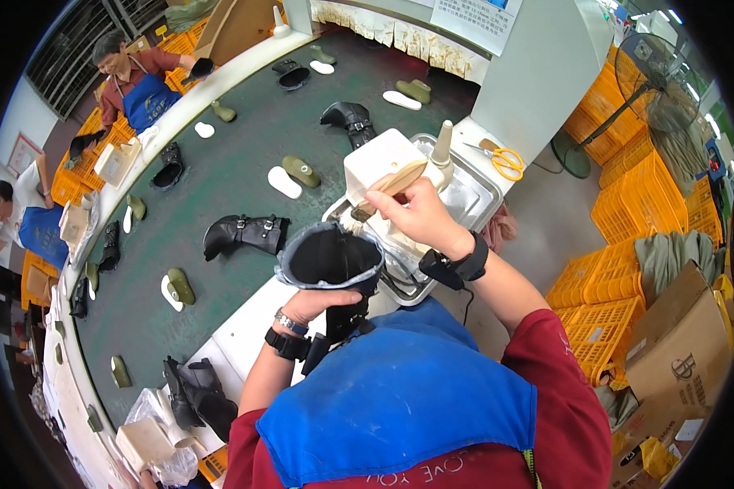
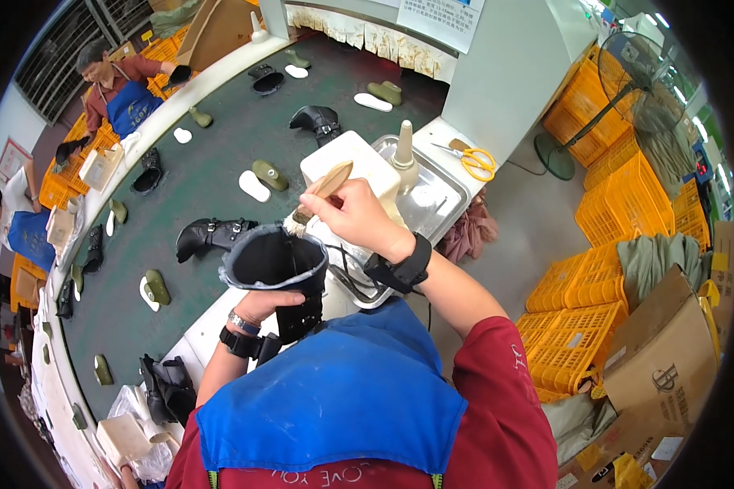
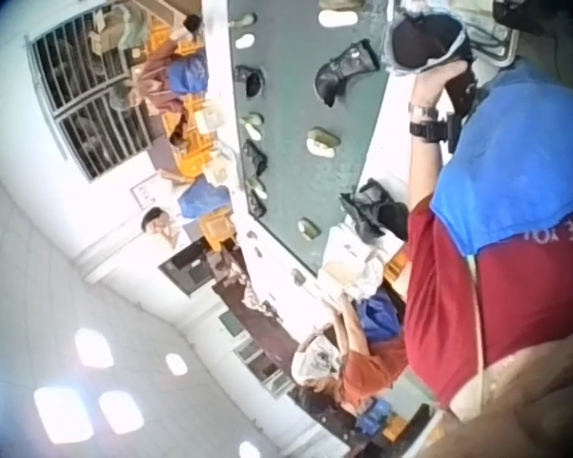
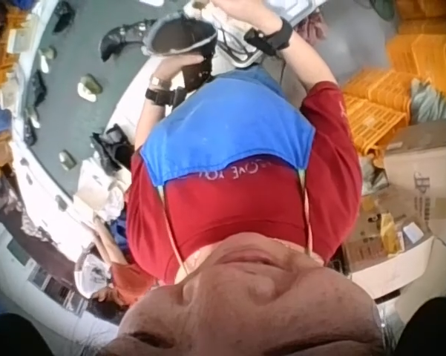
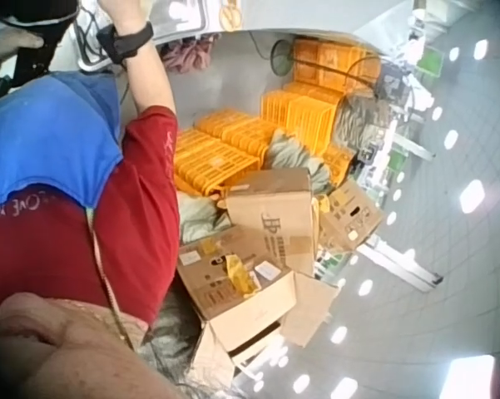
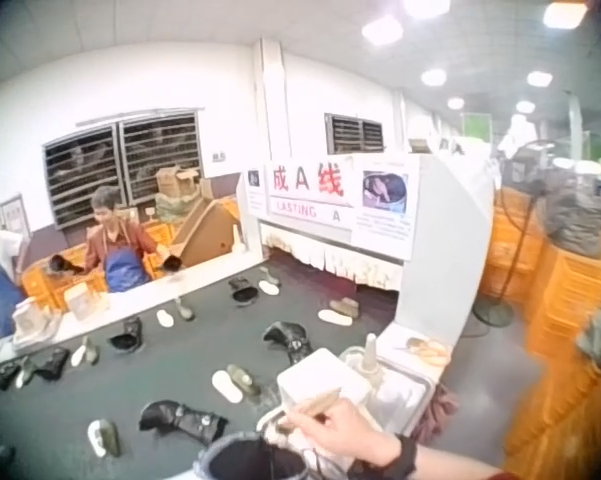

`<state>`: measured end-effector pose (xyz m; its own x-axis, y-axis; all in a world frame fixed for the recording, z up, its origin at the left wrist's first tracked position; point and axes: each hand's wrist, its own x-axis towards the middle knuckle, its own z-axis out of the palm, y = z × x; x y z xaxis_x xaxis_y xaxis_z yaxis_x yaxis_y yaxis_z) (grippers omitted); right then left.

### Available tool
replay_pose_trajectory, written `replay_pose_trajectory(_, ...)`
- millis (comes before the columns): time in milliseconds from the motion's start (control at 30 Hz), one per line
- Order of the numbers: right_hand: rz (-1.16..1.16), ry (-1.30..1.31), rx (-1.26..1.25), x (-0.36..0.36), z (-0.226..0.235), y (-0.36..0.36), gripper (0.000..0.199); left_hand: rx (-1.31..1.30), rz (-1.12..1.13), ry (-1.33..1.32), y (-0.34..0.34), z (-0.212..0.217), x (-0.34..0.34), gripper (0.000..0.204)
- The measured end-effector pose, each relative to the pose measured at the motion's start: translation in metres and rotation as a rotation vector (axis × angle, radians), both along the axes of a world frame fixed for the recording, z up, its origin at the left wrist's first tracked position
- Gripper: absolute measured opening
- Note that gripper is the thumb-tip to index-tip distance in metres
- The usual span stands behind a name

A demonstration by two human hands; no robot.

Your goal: The recorder takes shoe uppers from a box and applies glue to the inner edges using a brush at a factory workstation.

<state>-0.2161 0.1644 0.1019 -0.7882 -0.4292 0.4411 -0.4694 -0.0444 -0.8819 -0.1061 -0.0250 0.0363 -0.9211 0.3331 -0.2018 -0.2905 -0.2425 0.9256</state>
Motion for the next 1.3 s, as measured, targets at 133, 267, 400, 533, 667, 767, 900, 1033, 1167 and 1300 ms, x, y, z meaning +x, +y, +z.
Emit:
replay_pose_trajectory(133,0.021,-0.231,0.029,-0.004,0.020,-0.006,0.022,-0.076,-0.032,0.028,0.000,-0.003,0.002,0.062)
replay_pose_trajectory(267,0.041,-0.090,0.174,-0.005,0.015,-0.022,0.025,-0.118,-0.043,0.066,0.000,0.002,0.004,0.062)
replay_pose_trajectory(400,-0.039,-0.039,0.392,-0.012,0.013,-0.009,0.026,-0.128,-0.009,0.036,0.002,0.006,0.004,0.061)
replay_pose_trajectory(533,-0.081,-0.100,0.219,-0.020,0.007,0.002,0.028,-0.122,0.035,0.068,-0.008,-0.008,-0.001,0.058)
replay_pose_trajectory(667,-0.164,-0.303,0.043,-0.011,0.017,0.029,0.022,0.155,0.019,-0.066,-0.023,-0.018,0.005,0.050)
replay_pose_trajectory(767,-0.249,-0.322,0.012,-0.002,0.001,0.047,0.020,0.234,0.202,-0.106,-0.038,-0.051,0.022,0.055)
replay_pose_trajectory(900,-0.324,-0.407,-0.084,0.016,-0.017,0.059,0.021,-0.001,0.146,-0.055,-0.043,-0.060,0.063,0.056)
replay_pose_trajectory(1033,-0.195,-0.435,-0.012,0.027,-0.025,0.036,0.022,-0.009,0.406,-0.070,-0.070,-0.056,0.111,0.055)
replay_pose_trajectory(1167,-0.065,-0.388,0.009,0.030,-0.015,0.004,0.021,-0.488,0.803,-0.123,-0.151,-0.027,0.137,0.053)
replay_pose_trajectory(1300,0.043,-0.392,0.045,0.037,-0.005,-0.035,0.019,-0.283,1.278,-0.178,-0.270,0.006,0.175,0.049)
